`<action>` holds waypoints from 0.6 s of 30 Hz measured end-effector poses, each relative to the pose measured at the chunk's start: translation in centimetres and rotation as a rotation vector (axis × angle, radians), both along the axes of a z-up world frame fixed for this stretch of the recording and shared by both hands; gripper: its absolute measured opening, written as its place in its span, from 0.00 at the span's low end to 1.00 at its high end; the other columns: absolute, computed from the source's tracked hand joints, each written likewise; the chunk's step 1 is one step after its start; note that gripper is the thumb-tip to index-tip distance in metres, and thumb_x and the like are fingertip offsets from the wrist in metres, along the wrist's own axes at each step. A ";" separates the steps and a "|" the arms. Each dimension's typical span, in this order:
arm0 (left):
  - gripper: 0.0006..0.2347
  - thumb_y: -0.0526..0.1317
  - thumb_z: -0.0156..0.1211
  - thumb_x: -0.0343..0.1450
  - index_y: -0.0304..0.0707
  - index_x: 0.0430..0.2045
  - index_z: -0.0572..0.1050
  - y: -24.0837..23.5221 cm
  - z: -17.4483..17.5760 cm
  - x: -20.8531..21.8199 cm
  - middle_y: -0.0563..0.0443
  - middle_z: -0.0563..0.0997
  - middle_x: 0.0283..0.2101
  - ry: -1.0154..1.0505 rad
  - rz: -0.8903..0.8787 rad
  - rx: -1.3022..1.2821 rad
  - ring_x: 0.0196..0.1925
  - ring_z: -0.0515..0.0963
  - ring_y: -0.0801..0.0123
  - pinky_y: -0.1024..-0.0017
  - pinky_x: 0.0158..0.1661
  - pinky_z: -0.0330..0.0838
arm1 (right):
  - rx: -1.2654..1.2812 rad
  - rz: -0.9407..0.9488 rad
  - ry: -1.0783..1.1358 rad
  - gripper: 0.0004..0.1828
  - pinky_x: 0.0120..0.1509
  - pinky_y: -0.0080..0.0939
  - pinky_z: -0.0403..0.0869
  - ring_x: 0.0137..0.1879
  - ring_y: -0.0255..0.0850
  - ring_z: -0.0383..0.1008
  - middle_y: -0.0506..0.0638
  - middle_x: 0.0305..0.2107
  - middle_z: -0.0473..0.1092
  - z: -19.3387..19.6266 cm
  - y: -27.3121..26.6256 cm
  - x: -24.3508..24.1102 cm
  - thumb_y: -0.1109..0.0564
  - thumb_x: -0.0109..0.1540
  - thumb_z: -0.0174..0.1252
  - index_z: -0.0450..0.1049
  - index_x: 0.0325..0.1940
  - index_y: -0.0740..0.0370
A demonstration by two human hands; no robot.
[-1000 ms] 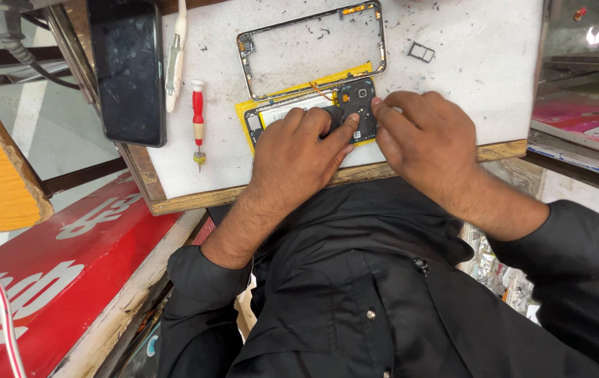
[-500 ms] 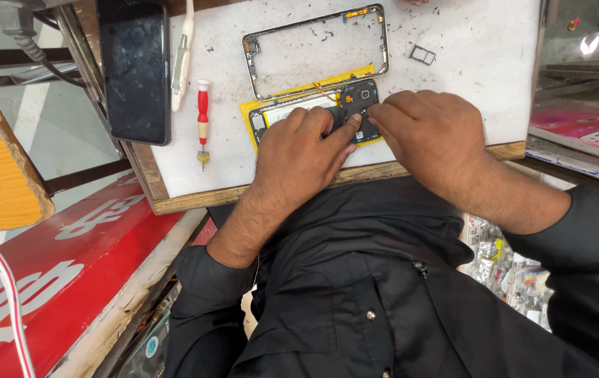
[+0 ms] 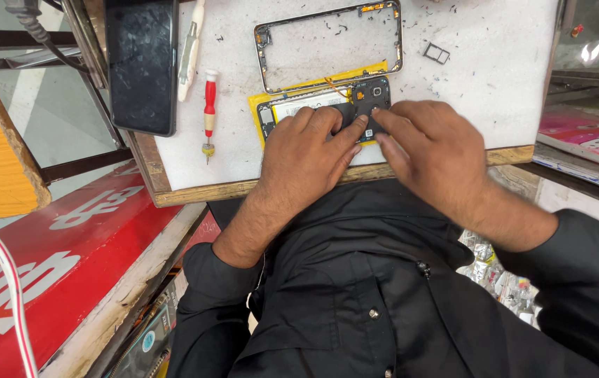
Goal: The person assembles a smartphone by placing the motherboard and battery into the frame, installing the camera module, and securing the back cover. They use a screwdriver to tighten screws and ensure all components are properly aligned.
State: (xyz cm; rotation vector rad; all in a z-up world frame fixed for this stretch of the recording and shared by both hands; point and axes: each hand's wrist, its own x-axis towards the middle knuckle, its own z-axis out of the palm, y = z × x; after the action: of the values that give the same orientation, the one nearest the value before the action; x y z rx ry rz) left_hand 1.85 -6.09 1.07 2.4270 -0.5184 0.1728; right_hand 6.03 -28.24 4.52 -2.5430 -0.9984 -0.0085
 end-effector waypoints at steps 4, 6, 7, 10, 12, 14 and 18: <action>0.11 0.40 0.67 0.74 0.43 0.48 0.76 1.4 0.3 0.3 0.51 0.77 0.45 -0.038 0.163 -0.154 0.44 0.78 0.59 0.64 0.43 0.75 | 0.018 -0.010 -0.006 0.22 0.59 0.49 0.71 0.55 0.53 0.69 0.54 0.59 0.69 -1.1 -0.1 -1.5 0.56 0.61 0.69 0.78 0.59 0.58; 0.13 0.39 0.67 0.76 0.41 0.53 0.75 3.0 0.5 1.0 0.49 0.78 0.45 -0.057 0.341 -0.088 0.45 0.80 0.57 0.62 0.46 0.77 | 0.014 -0.019 -0.021 0.23 0.61 0.51 0.69 0.56 0.51 0.68 0.53 0.62 0.68 -1.9 -0.2 -1.9 0.56 0.62 0.69 0.78 0.61 0.58; 0.16 0.38 0.69 0.77 0.39 0.59 0.75 4.1 0.5 1.7 0.48 0.79 0.43 -0.042 0.438 0.021 0.44 0.81 0.55 0.60 0.47 0.77 | 0.012 -0.022 -0.027 0.23 0.62 0.51 0.68 0.56 0.51 0.68 0.52 0.63 0.68 -2.1 -0.3 -2.1 0.56 0.62 0.69 0.78 0.62 0.58; 0.23 0.39 0.69 0.76 0.34 0.64 0.69 6.0 0.1 4.1 0.45 0.79 0.43 0.004 0.527 0.159 0.44 0.83 0.54 0.58 0.42 0.77 | 0.001 -0.023 -0.032 0.24 0.60 0.51 0.66 0.56 0.51 0.68 0.52 0.63 0.68 -2.4 -0.4 -2.4 0.55 0.61 0.71 0.78 0.62 0.58; 0.26 0.41 0.71 0.71 0.31 0.63 0.68 6.0 -0.2 5.4 0.42 0.79 0.41 0.061 0.564 0.254 0.40 0.83 0.51 0.57 0.36 0.77 | 0.003 -0.026 -0.026 0.26 0.61 0.52 0.67 0.57 0.52 0.68 0.54 0.63 0.66 -2.4 -0.2 -2.3 0.53 0.59 0.71 0.78 0.61 0.58; 0.25 0.42 0.71 0.71 0.33 0.60 0.70 5.7 -0.5 6.2 0.41 0.79 0.44 0.090 0.581 0.259 0.39 0.83 0.51 0.58 0.35 0.78 | -0.001 -0.030 -0.023 0.26 0.61 0.53 0.67 0.57 0.54 0.67 0.57 0.65 0.64 -2.3 -0.1 -2.2 0.52 0.59 0.72 0.77 0.60 0.59; 0.18 0.39 0.71 0.71 0.39 0.54 0.74 5.0 -0.2 6.6 0.45 0.80 0.47 0.115 0.587 0.225 0.40 0.85 0.56 0.61 0.37 0.80 | -0.009 0.005 0.001 0.25 0.59 0.52 0.68 0.56 0.55 0.67 0.62 0.70 0.59 -2.6 0.1 -1.5 0.50 0.58 0.73 0.77 0.56 0.60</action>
State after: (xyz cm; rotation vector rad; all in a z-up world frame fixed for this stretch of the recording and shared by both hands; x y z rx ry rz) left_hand 8.49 -1.13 0.84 2.7281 0.2527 0.2269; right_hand 4.52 -28.12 1.95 -2.5483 -1.0070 -0.0008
